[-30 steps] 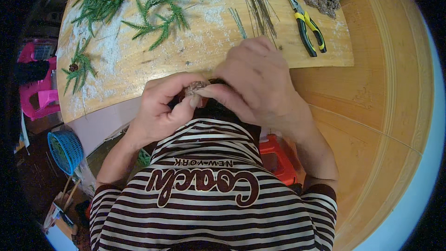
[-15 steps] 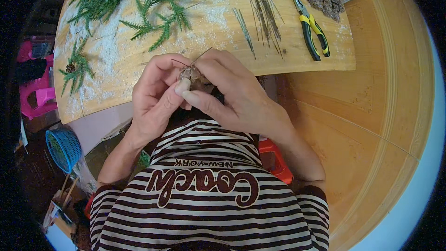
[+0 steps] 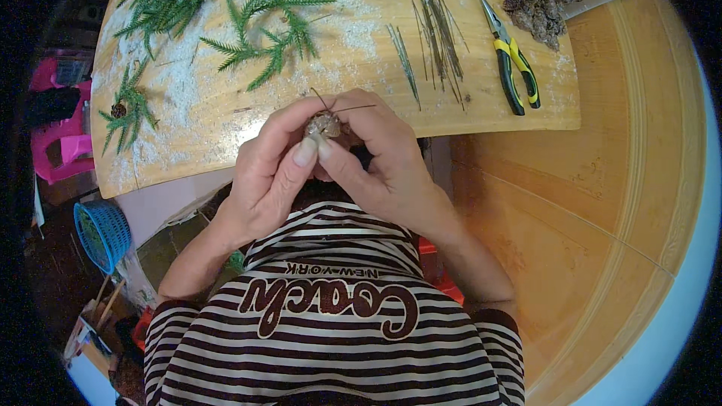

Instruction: Assembling artificial pine branches and decorative pinecones using wire and pliers at a workbench.

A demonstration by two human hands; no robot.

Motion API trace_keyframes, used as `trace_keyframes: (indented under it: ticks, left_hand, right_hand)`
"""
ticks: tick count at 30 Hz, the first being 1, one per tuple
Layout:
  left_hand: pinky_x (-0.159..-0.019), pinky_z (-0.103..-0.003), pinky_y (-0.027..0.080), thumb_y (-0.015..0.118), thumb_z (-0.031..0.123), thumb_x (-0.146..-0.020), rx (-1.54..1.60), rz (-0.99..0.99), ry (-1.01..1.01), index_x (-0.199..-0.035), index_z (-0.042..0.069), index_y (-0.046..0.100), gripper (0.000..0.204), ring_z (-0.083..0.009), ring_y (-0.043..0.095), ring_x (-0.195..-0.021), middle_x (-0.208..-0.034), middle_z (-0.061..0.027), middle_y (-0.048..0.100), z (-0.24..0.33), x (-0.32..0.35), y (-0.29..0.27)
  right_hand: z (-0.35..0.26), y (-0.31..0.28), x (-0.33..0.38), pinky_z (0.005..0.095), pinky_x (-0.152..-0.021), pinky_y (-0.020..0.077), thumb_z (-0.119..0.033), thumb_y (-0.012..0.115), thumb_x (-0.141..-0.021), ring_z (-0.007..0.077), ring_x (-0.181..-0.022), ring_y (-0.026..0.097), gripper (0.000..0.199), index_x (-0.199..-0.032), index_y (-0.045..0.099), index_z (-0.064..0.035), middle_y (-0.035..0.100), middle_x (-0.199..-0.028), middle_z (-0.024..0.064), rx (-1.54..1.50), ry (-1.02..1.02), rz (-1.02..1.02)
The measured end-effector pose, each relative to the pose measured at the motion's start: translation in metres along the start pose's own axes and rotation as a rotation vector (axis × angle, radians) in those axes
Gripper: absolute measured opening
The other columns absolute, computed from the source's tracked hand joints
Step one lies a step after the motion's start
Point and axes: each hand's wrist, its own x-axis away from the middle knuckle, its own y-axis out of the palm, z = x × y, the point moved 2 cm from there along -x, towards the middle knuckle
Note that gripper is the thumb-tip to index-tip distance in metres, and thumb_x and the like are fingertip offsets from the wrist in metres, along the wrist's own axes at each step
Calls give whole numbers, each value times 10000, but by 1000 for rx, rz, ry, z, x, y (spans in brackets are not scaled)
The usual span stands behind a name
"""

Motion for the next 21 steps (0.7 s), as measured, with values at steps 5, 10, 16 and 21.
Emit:
trace_keyframes:
  ticks: [5, 10, 16, 21]
  left_hand:
    - [-681, -226, 463, 494, 103, -933, -32, 58, 19, -1281, -12, 434, 372, -116, 560, -733, -918, -88, 585, 3, 0, 2]
    - [-664, -207, 458, 570, 66, -889, -91, 137, 24, -1202, -14, 521, 326, -105, 573, -735, -879, -98, 605, 8, -3, -1]
    - [-633, -196, 449, 576, 76, -897, -30, 186, 87, -1102, -37, 576, 234, -79, 555, -719, -857, -65, 613, 11, -11, 2]
    - [-594, -182, 430, 554, 90, -919, 233, 249, 17, -1038, -46, 593, 185, -58, 527, -688, -820, -27, 607, 16, -14, 5]
  right_hand:
    - [-9, -3, 3, 232, -822, 433, -36, 551, -886, 99, -888, 547, 258, -1124, 508, 53, 579, -973, 45, -166, 191, 99]
    - [-10, -8, 3, 235, -816, 441, -41, 541, -893, 99, -889, 559, 236, -1112, 512, 41, 595, -982, 59, -175, 192, 155]
    - [-8, -5, 6, 193, -625, 460, -42, 537, -891, 48, -742, 532, 238, -1118, 515, 25, 575, -861, 20, -224, 154, 119]
    - [-8, -6, 7, 186, -597, 449, -45, 539, -889, 37, -734, 532, 247, -1125, 516, 25, 576, -835, 16, -220, 160, 103]
